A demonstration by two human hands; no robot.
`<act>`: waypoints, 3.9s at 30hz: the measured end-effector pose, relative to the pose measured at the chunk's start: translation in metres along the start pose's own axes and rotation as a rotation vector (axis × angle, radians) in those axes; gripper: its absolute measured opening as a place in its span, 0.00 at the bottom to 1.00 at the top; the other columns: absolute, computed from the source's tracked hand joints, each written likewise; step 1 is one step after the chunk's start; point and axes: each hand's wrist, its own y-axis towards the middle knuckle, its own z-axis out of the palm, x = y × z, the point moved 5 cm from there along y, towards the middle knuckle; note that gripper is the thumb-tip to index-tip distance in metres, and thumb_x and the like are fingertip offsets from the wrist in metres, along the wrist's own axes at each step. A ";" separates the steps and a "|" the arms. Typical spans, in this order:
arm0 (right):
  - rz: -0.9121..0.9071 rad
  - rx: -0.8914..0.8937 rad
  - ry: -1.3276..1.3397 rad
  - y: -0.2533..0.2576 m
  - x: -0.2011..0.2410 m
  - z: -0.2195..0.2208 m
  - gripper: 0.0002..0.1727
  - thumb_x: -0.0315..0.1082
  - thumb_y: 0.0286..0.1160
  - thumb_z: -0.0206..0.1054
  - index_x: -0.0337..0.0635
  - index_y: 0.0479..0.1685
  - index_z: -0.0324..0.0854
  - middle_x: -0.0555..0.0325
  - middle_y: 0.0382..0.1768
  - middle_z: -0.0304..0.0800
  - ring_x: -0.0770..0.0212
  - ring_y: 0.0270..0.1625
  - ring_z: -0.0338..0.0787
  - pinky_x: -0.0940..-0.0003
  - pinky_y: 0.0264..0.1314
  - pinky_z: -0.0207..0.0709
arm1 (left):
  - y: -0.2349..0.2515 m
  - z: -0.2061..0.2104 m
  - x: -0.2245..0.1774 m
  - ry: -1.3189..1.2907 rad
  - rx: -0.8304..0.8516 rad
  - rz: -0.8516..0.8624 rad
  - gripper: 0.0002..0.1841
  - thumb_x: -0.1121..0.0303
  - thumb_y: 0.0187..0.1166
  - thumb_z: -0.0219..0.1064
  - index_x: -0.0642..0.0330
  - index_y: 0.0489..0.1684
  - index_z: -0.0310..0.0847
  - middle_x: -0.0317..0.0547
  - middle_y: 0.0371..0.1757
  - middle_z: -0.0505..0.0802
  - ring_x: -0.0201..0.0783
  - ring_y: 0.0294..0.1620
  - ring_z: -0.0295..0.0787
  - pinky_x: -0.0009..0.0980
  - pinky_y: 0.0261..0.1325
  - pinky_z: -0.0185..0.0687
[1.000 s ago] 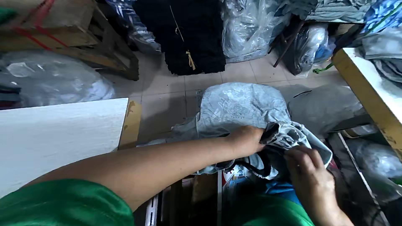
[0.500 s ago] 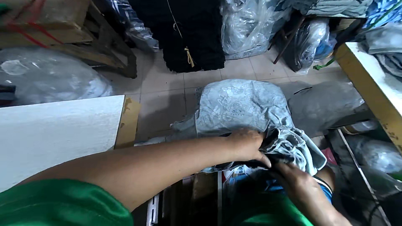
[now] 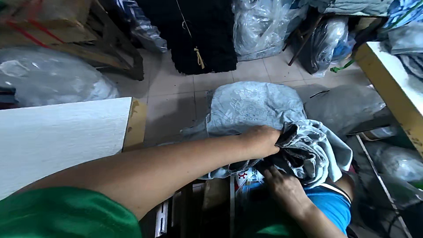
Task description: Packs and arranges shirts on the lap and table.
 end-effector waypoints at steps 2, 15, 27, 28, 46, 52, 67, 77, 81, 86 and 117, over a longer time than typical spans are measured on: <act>0.099 0.125 -0.079 0.001 -0.004 0.013 0.14 0.27 0.62 0.75 0.37 0.48 0.90 0.43 0.37 0.94 0.43 0.25 0.93 0.48 0.21 0.85 | -0.001 0.000 0.001 0.014 0.002 0.005 0.16 0.69 0.86 0.63 0.70 0.64 0.80 0.63 0.54 0.90 0.58 0.60 0.87 0.55 0.62 0.78; 0.183 -0.167 0.237 0.011 -0.046 -0.078 0.08 0.38 0.72 0.67 0.44 0.34 0.89 0.57 0.32 0.91 0.61 0.31 0.93 0.63 0.31 0.87 | -0.003 0.012 0.002 0.175 0.149 0.039 0.44 0.42 0.72 0.76 0.71 0.77 0.71 0.66 0.70 0.84 0.61 0.72 0.80 0.61 0.73 0.70; 0.150 0.113 0.009 0.002 -0.001 0.009 0.15 0.30 0.67 0.74 0.34 0.53 0.90 0.39 0.43 0.95 0.41 0.28 0.95 0.46 0.25 0.87 | 0.002 -0.010 0.011 0.029 0.009 0.017 0.15 0.68 0.84 0.64 0.66 0.62 0.82 0.60 0.49 0.90 0.57 0.55 0.88 0.56 0.57 0.79; 0.193 0.140 -0.036 0.002 -0.005 0.014 0.15 0.31 0.65 0.76 0.34 0.51 0.90 0.39 0.39 0.94 0.41 0.27 0.94 0.45 0.23 0.86 | 0.001 -0.010 0.012 0.030 0.003 0.023 0.15 0.68 0.84 0.64 0.66 0.62 0.82 0.60 0.50 0.91 0.57 0.55 0.88 0.57 0.58 0.78; 0.186 -0.266 0.053 0.028 -0.045 -0.076 0.08 0.33 0.72 0.65 0.42 0.31 0.88 0.54 0.30 0.88 0.57 0.26 0.91 0.61 0.22 0.84 | 0.000 0.005 0.007 0.118 -0.014 0.003 0.25 0.58 0.81 0.71 0.71 0.65 0.80 0.64 0.54 0.90 0.61 0.60 0.87 0.58 0.62 0.78; -0.054 -0.329 0.057 0.003 -0.007 -0.052 0.08 0.31 0.82 0.58 0.42 0.44 0.84 0.49 0.40 0.92 0.56 0.33 0.93 0.68 0.30 0.85 | 0.000 -0.005 0.007 0.026 -0.092 0.016 0.15 0.68 0.80 0.69 0.70 0.57 0.84 0.63 0.44 0.91 0.60 0.51 0.89 0.57 0.54 0.80; 0.407 0.232 -0.065 -0.018 -0.033 -0.001 0.10 0.24 0.72 0.68 0.31 0.48 0.90 0.36 0.36 0.94 0.36 0.40 0.96 0.40 0.38 0.89 | 0.002 -0.004 0.010 0.042 -0.049 -0.054 0.14 0.67 0.81 0.68 0.68 0.56 0.83 0.59 0.44 0.91 0.56 0.51 0.89 0.54 0.53 0.79; 0.335 -0.235 0.140 -0.004 -0.060 -0.076 0.09 0.34 0.66 0.63 0.40 0.26 0.83 0.59 0.13 0.79 0.64 0.15 0.81 0.68 0.17 0.74 | 0.005 0.024 0.004 0.284 -0.004 -0.067 0.38 0.47 0.74 0.76 0.68 0.75 0.75 0.62 0.68 0.83 0.59 0.69 0.82 0.56 0.71 0.72; 0.372 -0.338 0.182 0.003 -0.055 -0.068 0.08 0.34 0.69 0.64 0.38 0.33 0.84 0.57 0.17 0.82 0.65 0.18 0.82 0.71 0.20 0.74 | 0.005 0.022 0.009 0.194 -0.097 -0.096 0.15 0.68 0.79 0.70 0.72 0.54 0.84 0.64 0.53 0.91 0.60 0.59 0.89 0.55 0.62 0.79; 0.089 -0.265 0.168 -0.001 -0.048 -0.036 0.13 0.39 0.76 0.66 0.37 0.44 0.90 0.41 0.56 0.92 0.44 0.61 0.92 0.50 0.65 0.85 | 0.008 -0.004 0.016 0.026 -0.078 -0.242 0.14 0.66 0.79 0.72 0.73 0.40 0.83 0.62 0.43 0.90 0.58 0.51 0.88 0.56 0.53 0.80; 0.269 -0.350 0.260 0.008 -0.036 -0.034 0.08 0.31 0.69 0.71 0.37 0.43 0.89 0.45 0.36 0.90 0.49 0.31 0.93 0.54 0.29 0.89 | 0.011 0.001 0.019 0.099 -0.110 -0.375 0.19 0.59 0.75 0.76 0.71 0.39 0.85 0.62 0.42 0.91 0.59 0.51 0.90 0.57 0.55 0.81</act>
